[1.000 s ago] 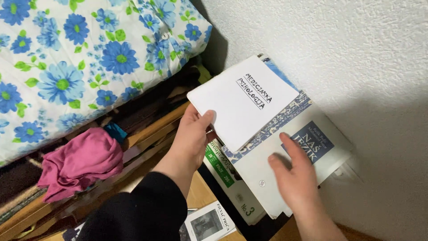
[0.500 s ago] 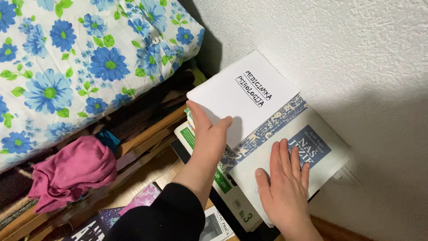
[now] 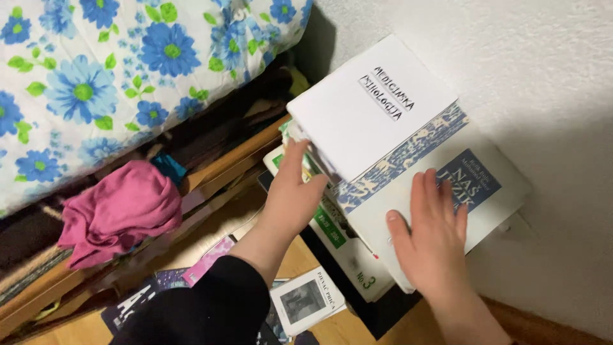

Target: Picking up books and notebooks from the floor and stacking them neatly on a shelf

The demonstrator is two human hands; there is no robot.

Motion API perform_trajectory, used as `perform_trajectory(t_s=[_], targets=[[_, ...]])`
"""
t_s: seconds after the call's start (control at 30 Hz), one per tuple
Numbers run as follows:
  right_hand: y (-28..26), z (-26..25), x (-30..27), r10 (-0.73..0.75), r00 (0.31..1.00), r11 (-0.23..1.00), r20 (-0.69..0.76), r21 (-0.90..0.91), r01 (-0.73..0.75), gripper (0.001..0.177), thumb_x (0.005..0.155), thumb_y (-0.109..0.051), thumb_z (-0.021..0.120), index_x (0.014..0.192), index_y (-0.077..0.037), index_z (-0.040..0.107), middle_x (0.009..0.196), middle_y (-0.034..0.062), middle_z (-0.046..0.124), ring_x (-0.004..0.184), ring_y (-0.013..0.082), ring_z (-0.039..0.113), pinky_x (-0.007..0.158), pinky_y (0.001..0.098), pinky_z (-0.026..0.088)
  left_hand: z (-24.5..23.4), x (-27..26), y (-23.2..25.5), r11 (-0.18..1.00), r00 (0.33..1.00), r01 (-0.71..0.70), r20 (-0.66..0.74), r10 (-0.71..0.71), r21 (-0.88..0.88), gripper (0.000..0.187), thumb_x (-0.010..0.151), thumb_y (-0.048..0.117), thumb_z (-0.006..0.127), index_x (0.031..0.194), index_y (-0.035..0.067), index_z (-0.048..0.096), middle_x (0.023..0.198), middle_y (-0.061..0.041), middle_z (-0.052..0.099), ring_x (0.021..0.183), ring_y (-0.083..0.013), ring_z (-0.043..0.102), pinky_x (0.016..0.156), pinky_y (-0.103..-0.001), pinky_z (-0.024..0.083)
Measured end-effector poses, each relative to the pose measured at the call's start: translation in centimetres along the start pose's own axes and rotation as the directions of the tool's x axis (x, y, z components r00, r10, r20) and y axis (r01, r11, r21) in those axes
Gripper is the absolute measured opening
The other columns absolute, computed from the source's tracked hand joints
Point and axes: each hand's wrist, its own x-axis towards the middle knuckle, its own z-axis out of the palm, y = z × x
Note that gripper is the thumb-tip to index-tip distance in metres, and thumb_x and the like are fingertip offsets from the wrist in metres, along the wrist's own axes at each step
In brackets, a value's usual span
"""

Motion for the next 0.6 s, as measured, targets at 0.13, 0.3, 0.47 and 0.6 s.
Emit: perform_trajectory(t_s=[0.13, 0.3, 0.47, 0.6], targets=[[-1.2, -0.7, -0.5, 0.094, 0.990, 0.992, 0.103, 0.073, -0.102, 0.078, 0.095, -0.042, 0.050, 0.159, -0.008, 0.022, 0.171, 0.0149, 0.014, 0.156, 0.0400, 0.008, 0.117, 0.0671, 0.009, -1.1, -0.7, -4.6, 0.991, 0.998, -0.046, 0.052, 0.039, 0.124, 0.067, 0.089, 0.022, 0.046, 0.155, 0.023, 0.040, 0.175, -0.003, 0.014, 0.160, -0.0264, 0.014, 0.121, -0.051, 0.025], [-5.7, -1.5, -3.5, 0.190, 0.965, 0.938, 0.181, 0.258, -0.233, 0.076, 0.093, -0.036, 0.055, 0.159, -0.008, 0.029, 0.172, 0.0101, 0.014, 0.159, 0.0314, 0.004, 0.123, 0.0551, 0.008, -3.2, -3.0, -9.2, 0.998, 0.996, -0.018, -0.091, 0.024, 0.068, 0.053, 0.085, 0.020, 0.050, 0.137, 0.024, 0.061, 0.142, 0.001, 0.067, 0.130, -0.0182, 0.060, 0.109, -0.034, 0.041], [-10.1, 0.9, -9.9, 0.031, 0.995, 0.934, -0.094, 0.357, 0.004, 0.055, 0.090, -0.021, 0.062, 0.141, -0.004, 0.057, 0.156, 0.0157, 0.049, 0.151, 0.0364, 0.034, 0.122, 0.0530, 0.023, -6.1, -5.2, -18.9, 0.989, 0.971, -0.139, -0.202, 0.125, -0.055, 0.043, 0.084, 0.005, 0.051, 0.122, 0.014, 0.070, 0.125, -0.002, 0.076, 0.120, -0.0166, 0.071, 0.109, -0.031, 0.050], [-13.2, 4.4, -15.2, -0.069, 0.986, 0.889, -0.152, 0.439, 0.129, 0.043, 0.088, -0.020, 0.062, 0.127, -0.006, 0.068, 0.139, 0.0130, 0.065, 0.139, 0.0283, 0.053, 0.117, 0.0415, 0.036, -8.7, -8.3, -27.3, 0.986, 0.966, -0.102, -0.252, 0.066, -0.134, 0.035, 0.086, -0.003, 0.051, 0.112, 0.009, 0.071, 0.105, -0.001, 0.075, 0.096, -0.0142, 0.070, 0.094, -0.026, 0.053]])
